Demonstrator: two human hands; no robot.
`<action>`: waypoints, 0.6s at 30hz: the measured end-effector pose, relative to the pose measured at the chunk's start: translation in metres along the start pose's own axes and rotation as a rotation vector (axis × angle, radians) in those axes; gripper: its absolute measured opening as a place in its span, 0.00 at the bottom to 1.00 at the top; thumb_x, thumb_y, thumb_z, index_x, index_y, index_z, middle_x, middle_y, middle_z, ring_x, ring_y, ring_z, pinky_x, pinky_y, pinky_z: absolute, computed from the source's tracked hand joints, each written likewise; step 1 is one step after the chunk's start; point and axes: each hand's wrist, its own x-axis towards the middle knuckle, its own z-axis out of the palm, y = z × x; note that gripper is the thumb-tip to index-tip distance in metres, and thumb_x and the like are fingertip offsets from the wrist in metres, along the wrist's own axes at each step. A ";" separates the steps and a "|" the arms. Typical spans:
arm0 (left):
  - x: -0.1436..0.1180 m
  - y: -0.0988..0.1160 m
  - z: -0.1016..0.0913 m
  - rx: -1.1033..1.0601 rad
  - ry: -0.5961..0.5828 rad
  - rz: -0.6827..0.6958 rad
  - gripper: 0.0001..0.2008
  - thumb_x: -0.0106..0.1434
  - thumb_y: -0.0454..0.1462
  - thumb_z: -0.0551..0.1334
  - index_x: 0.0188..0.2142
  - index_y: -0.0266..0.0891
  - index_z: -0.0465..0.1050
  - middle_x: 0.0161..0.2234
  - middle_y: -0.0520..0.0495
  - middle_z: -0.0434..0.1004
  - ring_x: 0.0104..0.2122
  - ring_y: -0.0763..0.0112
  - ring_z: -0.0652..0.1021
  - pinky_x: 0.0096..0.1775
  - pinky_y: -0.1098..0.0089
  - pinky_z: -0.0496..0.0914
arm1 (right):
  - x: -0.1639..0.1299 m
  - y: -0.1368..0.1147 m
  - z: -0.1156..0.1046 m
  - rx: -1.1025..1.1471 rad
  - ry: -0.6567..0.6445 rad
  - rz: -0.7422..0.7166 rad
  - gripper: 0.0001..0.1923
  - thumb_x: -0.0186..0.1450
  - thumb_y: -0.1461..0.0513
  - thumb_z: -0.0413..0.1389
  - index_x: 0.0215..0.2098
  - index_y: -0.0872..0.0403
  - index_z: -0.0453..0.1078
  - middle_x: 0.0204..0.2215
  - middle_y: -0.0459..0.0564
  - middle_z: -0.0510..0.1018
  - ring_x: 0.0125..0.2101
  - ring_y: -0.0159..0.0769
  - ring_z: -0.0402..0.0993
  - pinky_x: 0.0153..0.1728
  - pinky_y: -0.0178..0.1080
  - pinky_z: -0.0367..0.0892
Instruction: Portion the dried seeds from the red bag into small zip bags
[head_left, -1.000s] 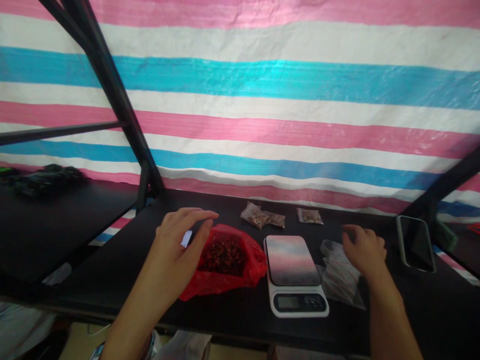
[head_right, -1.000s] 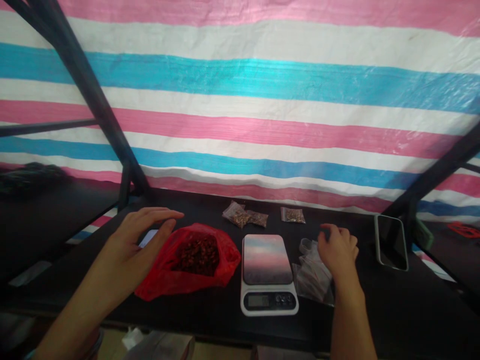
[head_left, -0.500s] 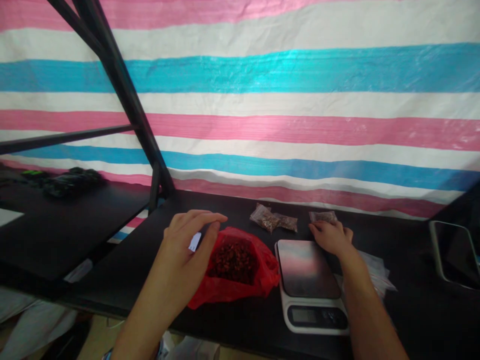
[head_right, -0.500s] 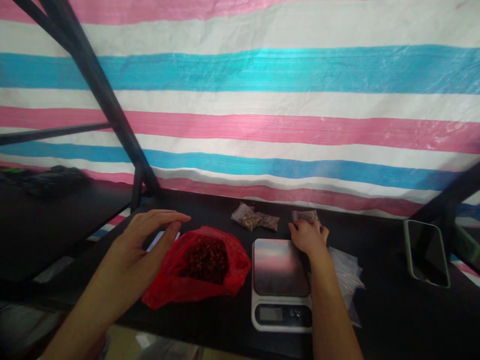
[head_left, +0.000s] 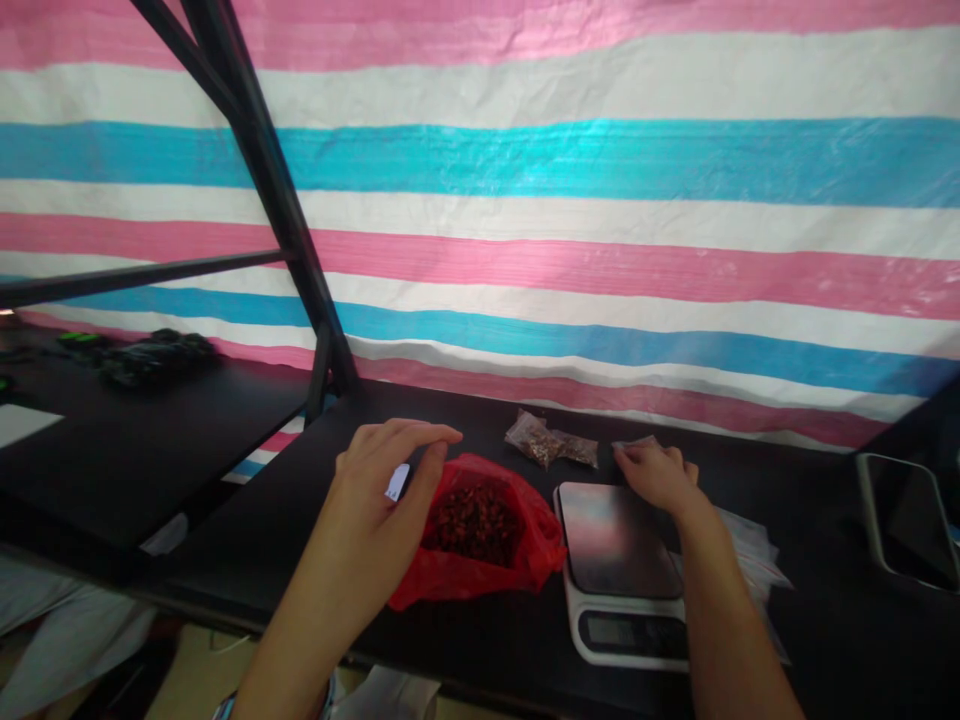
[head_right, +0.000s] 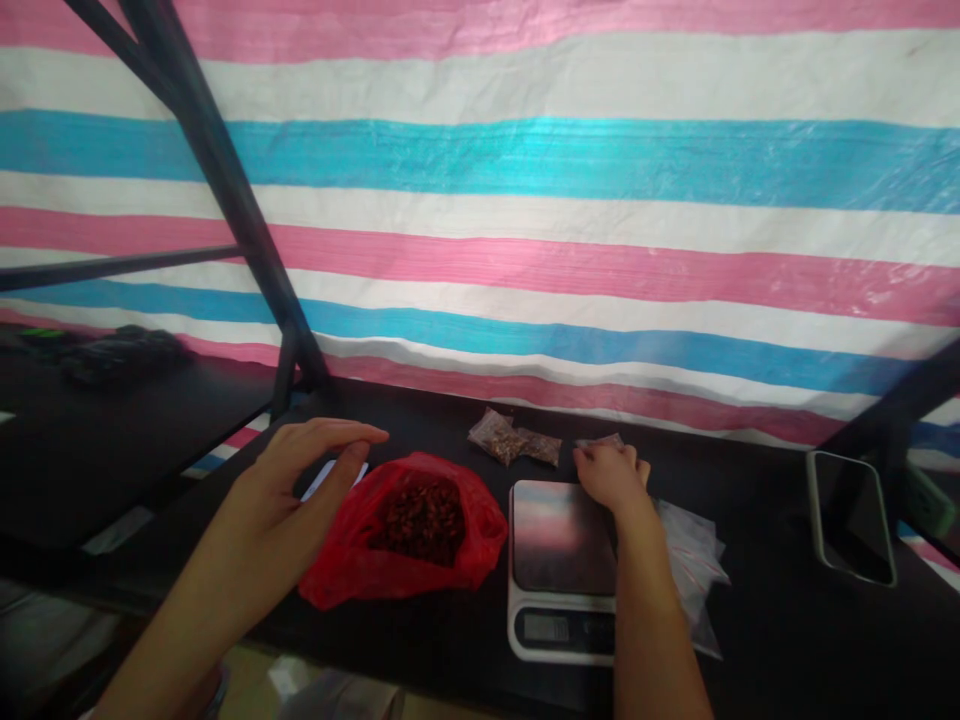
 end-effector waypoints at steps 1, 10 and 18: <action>0.000 -0.001 -0.001 -0.001 -0.002 0.001 0.12 0.68 0.45 0.60 0.40 0.51 0.84 0.41 0.51 0.86 0.47 0.54 0.80 0.51 0.53 0.67 | 0.000 -0.003 0.000 0.010 -0.015 0.013 0.22 0.74 0.51 0.50 0.48 0.45 0.87 0.55 0.60 0.84 0.63 0.66 0.70 0.61 0.67 0.62; -0.001 -0.011 -0.008 -0.013 0.023 0.011 0.11 0.70 0.45 0.61 0.41 0.51 0.83 0.42 0.51 0.87 0.46 0.55 0.81 0.50 0.54 0.67 | -0.012 -0.010 -0.022 0.152 -0.026 0.077 0.23 0.74 0.52 0.49 0.51 0.49 0.86 0.56 0.59 0.84 0.63 0.66 0.73 0.62 0.68 0.65; -0.012 0.021 0.039 -0.332 -0.181 -0.113 0.10 0.73 0.40 0.60 0.44 0.48 0.81 0.39 0.52 0.85 0.39 0.65 0.82 0.42 0.66 0.72 | -0.076 -0.050 -0.085 1.143 0.053 -0.117 0.17 0.58 0.50 0.69 0.43 0.46 0.87 0.45 0.50 0.89 0.51 0.50 0.84 0.57 0.48 0.75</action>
